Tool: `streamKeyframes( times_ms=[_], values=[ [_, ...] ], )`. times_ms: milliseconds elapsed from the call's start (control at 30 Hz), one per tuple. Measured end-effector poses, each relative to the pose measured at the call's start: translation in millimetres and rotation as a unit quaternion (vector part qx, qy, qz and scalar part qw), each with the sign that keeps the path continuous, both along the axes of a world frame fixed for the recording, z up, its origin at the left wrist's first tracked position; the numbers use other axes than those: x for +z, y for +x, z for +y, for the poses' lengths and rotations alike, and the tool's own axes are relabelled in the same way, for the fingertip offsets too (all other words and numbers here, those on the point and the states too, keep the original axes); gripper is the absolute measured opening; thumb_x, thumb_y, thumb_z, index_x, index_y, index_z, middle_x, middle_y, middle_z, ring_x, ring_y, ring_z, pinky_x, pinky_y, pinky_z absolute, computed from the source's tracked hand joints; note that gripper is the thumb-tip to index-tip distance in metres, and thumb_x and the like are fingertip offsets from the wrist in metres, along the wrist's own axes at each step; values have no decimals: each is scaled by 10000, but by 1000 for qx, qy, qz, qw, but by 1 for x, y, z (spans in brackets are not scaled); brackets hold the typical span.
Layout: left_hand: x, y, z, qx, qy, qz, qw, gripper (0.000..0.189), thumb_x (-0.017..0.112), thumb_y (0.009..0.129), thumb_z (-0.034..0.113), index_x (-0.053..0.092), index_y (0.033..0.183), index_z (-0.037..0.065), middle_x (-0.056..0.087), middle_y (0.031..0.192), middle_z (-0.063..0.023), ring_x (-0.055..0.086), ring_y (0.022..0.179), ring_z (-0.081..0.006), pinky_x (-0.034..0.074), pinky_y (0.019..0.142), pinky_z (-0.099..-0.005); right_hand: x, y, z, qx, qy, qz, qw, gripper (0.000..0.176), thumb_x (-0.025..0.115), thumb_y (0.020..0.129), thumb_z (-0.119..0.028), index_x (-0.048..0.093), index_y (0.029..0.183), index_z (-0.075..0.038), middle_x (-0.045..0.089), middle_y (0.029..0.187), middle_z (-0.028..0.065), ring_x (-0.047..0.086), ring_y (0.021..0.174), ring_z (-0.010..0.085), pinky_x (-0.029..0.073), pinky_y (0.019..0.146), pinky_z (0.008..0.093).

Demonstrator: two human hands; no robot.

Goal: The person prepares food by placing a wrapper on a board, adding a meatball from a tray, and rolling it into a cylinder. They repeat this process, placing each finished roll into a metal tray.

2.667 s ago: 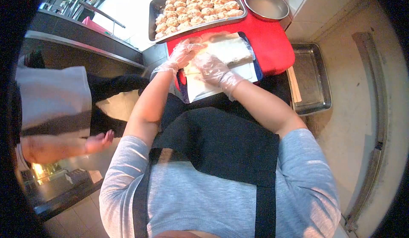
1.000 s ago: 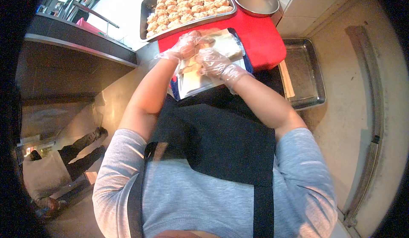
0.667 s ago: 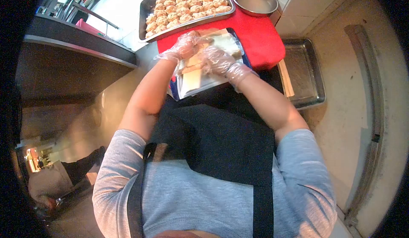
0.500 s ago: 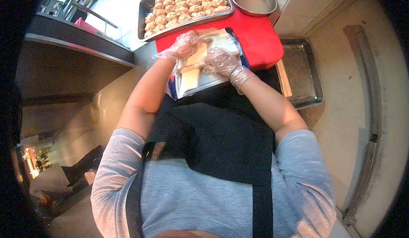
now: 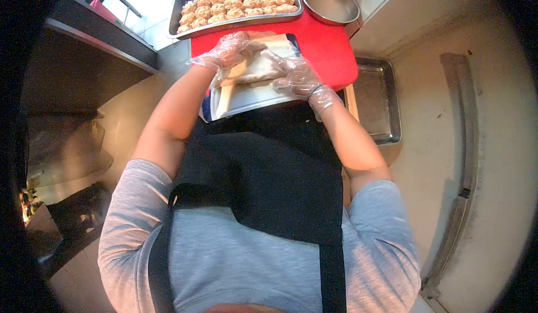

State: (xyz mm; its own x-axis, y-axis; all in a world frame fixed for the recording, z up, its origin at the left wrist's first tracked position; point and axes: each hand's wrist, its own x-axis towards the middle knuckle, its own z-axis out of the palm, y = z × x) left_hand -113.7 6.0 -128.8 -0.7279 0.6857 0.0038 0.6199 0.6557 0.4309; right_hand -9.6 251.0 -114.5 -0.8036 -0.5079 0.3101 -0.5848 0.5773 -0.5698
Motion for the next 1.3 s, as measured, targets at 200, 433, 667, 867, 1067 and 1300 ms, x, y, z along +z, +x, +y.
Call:
streamKeyframes(
  times_ms=[200, 433, 667, 867, 1067, 1300],
  values=[
    [-1, 2, 3, 32, 34, -8, 999, 322, 668, 848, 186, 718, 1144, 303, 640, 1028, -135, 639, 948, -301, 510, 860, -404, -2, 7, 11, -35, 68, -61, 995, 713, 771, 753, -176, 491, 1405, -110, 704, 975, 146, 679, 884, 313, 529, 804, 375],
    [-7, -4, -4, -7, 32, -21, 999, 363, 629, 897, 154, 673, 1215, 326, 615, 1024, -135, 604, 972, -313, 490, 887, -400, -10, 9, 24, -21, 12, -11, 1000, 667, 770, 759, -179, 521, 1373, -100, 694, 998, 135, 655, 943, 342, 513, 841, 411],
    [-38, -22, 0, 44, 105, -117, 987, 384, 664, 873, 128, 682, 1200, 328, 643, 942, -114, 624, 874, -296, 501, 813, -388, 6, -9, 8, 38, 134, 34, 990, 378, 744, 761, -318, 690, 1036, -64, 674, 962, 127, 634, 914, 332, 487, 839, 433],
    [-15, -6, -3, -13, 39, 40, 998, 330, 659, 897, 200, 682, 1190, 348, 646, 957, -130, 627, 885, -295, 500, 805, -397, -5, -11, 6, 15, 144, -37, 989, 349, 730, 758, -345, 703, 956, -59, 664, 932, 130, 618, 945, 327, 478, 850, 434],
    [-6, -4, 4, 71, 75, -133, 986, 305, 646, 910, 232, 679, 1189, 351, 642, 996, -140, 625, 936, -310, 499, 833, -403, -4, -14, -37, 48, 167, -49, 984, 326, 675, 796, -369, 701, 961, -89, 651, 978, 150, 605, 986, 337, 460, 888, 448],
    [-26, -9, -5, -28, 78, 99, 992, 276, 701, 879, 269, 703, 1154, 261, 653, 906, -102, 597, 785, -247, 487, 745, -381, 6, -11, -46, 49, 173, -88, 980, 347, 657, 811, -413, 702, 1006, -130, 637, 968, 148, 592, 976, 355, 445, 893, 472]
  ],
)
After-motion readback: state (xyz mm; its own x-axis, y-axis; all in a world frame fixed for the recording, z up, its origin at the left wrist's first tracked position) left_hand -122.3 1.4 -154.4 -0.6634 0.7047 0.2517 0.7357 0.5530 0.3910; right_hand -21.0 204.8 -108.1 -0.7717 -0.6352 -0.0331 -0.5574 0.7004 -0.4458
